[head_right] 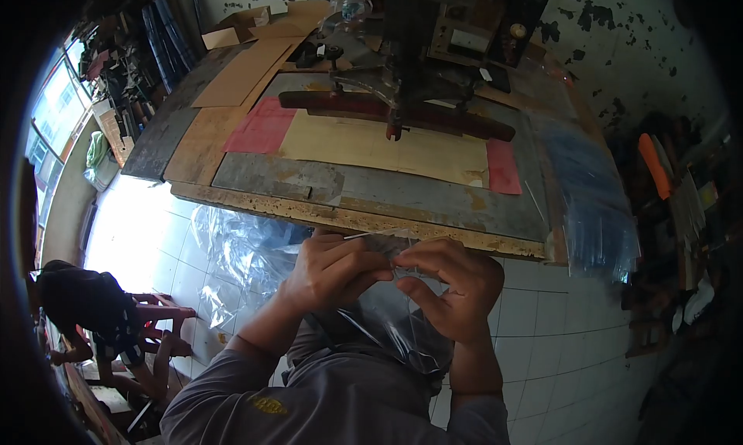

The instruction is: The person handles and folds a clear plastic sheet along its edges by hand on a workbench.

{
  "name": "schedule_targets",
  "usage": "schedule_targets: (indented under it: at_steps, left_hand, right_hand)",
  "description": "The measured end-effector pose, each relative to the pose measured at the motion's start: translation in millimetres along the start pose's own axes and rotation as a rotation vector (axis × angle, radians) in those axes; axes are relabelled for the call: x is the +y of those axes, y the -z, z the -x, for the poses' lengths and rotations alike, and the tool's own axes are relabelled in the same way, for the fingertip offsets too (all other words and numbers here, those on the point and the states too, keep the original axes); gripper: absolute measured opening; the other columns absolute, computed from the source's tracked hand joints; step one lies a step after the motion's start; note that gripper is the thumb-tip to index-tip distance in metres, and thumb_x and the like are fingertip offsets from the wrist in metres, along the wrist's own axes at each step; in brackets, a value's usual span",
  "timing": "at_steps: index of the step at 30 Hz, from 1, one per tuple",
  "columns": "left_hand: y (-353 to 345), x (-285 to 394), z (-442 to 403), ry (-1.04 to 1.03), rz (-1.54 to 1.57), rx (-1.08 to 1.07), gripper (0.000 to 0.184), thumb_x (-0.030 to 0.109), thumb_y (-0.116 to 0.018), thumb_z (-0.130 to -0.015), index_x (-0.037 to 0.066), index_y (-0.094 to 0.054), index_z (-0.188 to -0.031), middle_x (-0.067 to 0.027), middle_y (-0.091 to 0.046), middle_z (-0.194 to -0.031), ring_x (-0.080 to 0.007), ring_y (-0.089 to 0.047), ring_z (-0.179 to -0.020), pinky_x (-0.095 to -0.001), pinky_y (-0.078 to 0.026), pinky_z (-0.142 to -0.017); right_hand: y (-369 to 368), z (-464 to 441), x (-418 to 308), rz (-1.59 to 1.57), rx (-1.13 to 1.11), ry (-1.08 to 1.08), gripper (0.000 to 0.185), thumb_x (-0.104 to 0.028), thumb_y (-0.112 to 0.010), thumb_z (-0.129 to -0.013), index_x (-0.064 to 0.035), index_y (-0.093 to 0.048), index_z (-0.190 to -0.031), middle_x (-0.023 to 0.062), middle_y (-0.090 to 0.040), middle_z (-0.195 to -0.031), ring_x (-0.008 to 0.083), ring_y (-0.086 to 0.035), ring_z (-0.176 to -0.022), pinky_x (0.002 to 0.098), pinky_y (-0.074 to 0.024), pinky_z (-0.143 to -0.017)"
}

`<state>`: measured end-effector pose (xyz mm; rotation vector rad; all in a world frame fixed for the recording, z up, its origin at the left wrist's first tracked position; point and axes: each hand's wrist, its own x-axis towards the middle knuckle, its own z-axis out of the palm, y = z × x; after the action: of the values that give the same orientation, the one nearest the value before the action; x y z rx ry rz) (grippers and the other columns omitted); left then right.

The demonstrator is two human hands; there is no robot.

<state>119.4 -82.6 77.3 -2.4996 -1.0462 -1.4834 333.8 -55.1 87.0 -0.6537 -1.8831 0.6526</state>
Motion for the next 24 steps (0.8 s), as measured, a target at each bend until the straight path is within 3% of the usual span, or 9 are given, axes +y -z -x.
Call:
schedule_targets:
  at_steps: [11, 18, 21, 24]
  left_hand:
    - [5.6, -3.5, 2.3, 0.011, -0.005, 0.025, 0.022, 0.016, -0.08, -0.083, 0.009, -0.063, -0.096, -0.0014, -0.061, -0.078, -0.0205, -0.067, -0.064, -0.035, -0.052, -0.056]
    - [9.0, -2.9, 0.0, 0.081, 0.046, 0.055, 0.02, 0.022, -0.078, -0.088, 0.008, -0.064, -0.091, -0.001, -0.062, -0.078, -0.021, -0.067, -0.063, -0.0349, -0.051, -0.055]
    - [17.0, 0.6, 3.1, 0.335, 0.1, -0.075, 0.024, 0.026, -0.081, -0.086, 0.009, -0.069, -0.099, -0.0008, -0.065, -0.077, -0.0244, -0.067, -0.067, -0.0371, -0.054, -0.064]
    - [22.8, -11.0, 4.9, 0.231, -0.001, -0.144, 0.023, 0.024, -0.08, -0.086, 0.01, -0.07, -0.102, -0.0005, -0.067, -0.08, -0.0247, -0.068, -0.072, -0.0367, -0.054, -0.066]
  right_hand:
    - [-10.4, -5.2, -2.0, 0.261, 0.007, 0.116, 0.022, -0.02, -0.09, -0.076, -0.0085, -0.078, -0.091, 0.0036, -0.075, -0.085, 0.0177, -0.07, -0.074, 0.0296, -0.0514, -0.068]
    - [-18.7, -3.0, 2.0, 0.223, 0.082, 0.062, 0.016, -0.015, -0.086, -0.081, -0.0066, -0.075, -0.09, 0.0051, -0.073, -0.084, 0.0201, -0.068, -0.076, 0.0309, -0.0498, -0.07]
    - [-16.8, -2.6, 6.2, 0.186, 0.109, 0.014, 0.015, -0.014, -0.083, -0.085, -0.0046, -0.073, -0.09, 0.006, -0.071, -0.085, 0.0207, -0.065, -0.079, 0.0309, -0.0484, -0.072]
    - [-12.9, -5.0, 8.3, 0.181, 0.127, -0.029, 0.014, -0.014, -0.08, -0.089, -0.0034, -0.071, -0.09, 0.0063, -0.068, -0.086, 0.0211, -0.062, -0.081, 0.0318, -0.0474, -0.075]
